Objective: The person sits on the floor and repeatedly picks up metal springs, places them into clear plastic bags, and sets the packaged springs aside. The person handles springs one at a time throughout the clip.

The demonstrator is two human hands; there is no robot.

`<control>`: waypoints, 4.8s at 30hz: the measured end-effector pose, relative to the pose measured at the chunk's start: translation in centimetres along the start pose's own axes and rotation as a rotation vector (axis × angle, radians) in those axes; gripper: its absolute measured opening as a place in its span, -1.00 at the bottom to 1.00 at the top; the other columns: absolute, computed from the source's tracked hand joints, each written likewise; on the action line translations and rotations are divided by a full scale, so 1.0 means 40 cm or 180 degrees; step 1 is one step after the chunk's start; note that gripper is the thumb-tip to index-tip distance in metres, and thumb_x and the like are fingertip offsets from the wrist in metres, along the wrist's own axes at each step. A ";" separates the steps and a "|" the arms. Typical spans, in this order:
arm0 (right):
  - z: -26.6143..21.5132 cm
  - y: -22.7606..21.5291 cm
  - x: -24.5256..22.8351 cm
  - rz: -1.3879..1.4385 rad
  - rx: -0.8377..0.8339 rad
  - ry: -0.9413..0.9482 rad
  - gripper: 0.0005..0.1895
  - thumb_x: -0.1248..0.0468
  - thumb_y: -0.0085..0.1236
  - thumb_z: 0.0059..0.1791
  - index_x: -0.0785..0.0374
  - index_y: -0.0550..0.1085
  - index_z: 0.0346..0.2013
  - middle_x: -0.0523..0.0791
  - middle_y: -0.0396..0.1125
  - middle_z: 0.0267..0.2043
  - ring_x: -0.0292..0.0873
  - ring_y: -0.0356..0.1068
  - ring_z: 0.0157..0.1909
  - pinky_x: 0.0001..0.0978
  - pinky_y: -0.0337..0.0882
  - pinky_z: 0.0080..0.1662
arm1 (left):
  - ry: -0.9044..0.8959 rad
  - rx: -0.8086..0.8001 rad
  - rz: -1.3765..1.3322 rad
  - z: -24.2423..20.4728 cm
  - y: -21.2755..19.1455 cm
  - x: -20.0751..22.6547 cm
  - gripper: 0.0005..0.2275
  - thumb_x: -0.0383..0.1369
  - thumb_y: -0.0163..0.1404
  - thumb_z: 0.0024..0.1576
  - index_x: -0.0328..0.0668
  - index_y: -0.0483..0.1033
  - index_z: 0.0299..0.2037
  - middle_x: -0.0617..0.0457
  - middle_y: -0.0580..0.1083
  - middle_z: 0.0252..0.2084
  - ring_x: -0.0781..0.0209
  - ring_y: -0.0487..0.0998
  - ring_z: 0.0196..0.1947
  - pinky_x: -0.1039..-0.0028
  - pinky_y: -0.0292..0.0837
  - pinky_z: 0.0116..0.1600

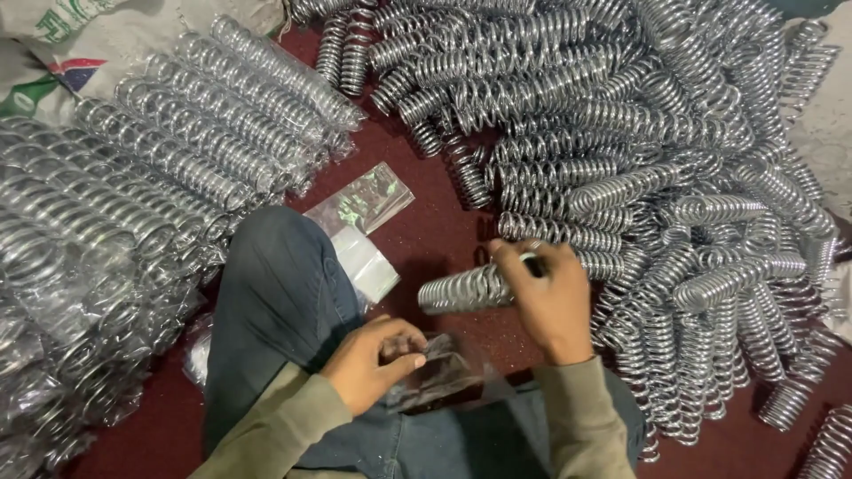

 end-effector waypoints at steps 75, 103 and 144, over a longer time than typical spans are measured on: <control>0.019 0.495 0.447 0.1363 -0.0674 0.0509 -0.74 0.33 0.21 -0.10 0.50 0.60 -0.21 0.31 0.48 -0.26 0.34 0.50 -0.04 0.09 0.41 -0.03 | -0.0169 0.1646 -0.0678 0.268 0.148 -0.306 -0.90 -0.36 -0.10 0.29 -0.21 0.37 -0.20 -0.26 0.53 -0.22 -0.24 0.60 -0.14 0.11 0.52 0.01; -0.277 0.086 0.017 0.1095 0.0530 -0.1543 -0.86 0.33 0.08 0.03 0.22 0.58 -0.20 -0.14 0.57 -0.28 -0.35 0.50 -0.39 -0.53 0.44 -0.30 | 0.2065 0.1012 0.1043 -0.083 0.088 0.015 -0.44 0.03 -0.12 0.31 -0.14 0.23 0.41 0.14 0.38 -0.40 0.23 0.39 -0.43 0.30 0.31 -0.17; 0.067 0.128 0.109 0.0000 0.0082 0.0717 -0.33 0.00 0.17 -0.03 0.16 0.26 0.31 0.04 0.01 0.45 0.15 0.02 0.46 0.22 0.01 0.44 | -0.0863 0.1985 0.5023 0.182 -0.633 -0.170 -0.59 -0.29 -0.32 0.25 -0.16 0.37 0.27 -0.40 0.31 0.35 -0.57 0.26 0.35 -0.13 0.25 0.34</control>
Point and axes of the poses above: each hand's wrist, its own z-axis towards the middle knuckle, its own y-axis out of the palm, x = y × z, the point moved 1 cm from there along z, towards the middle knuckle
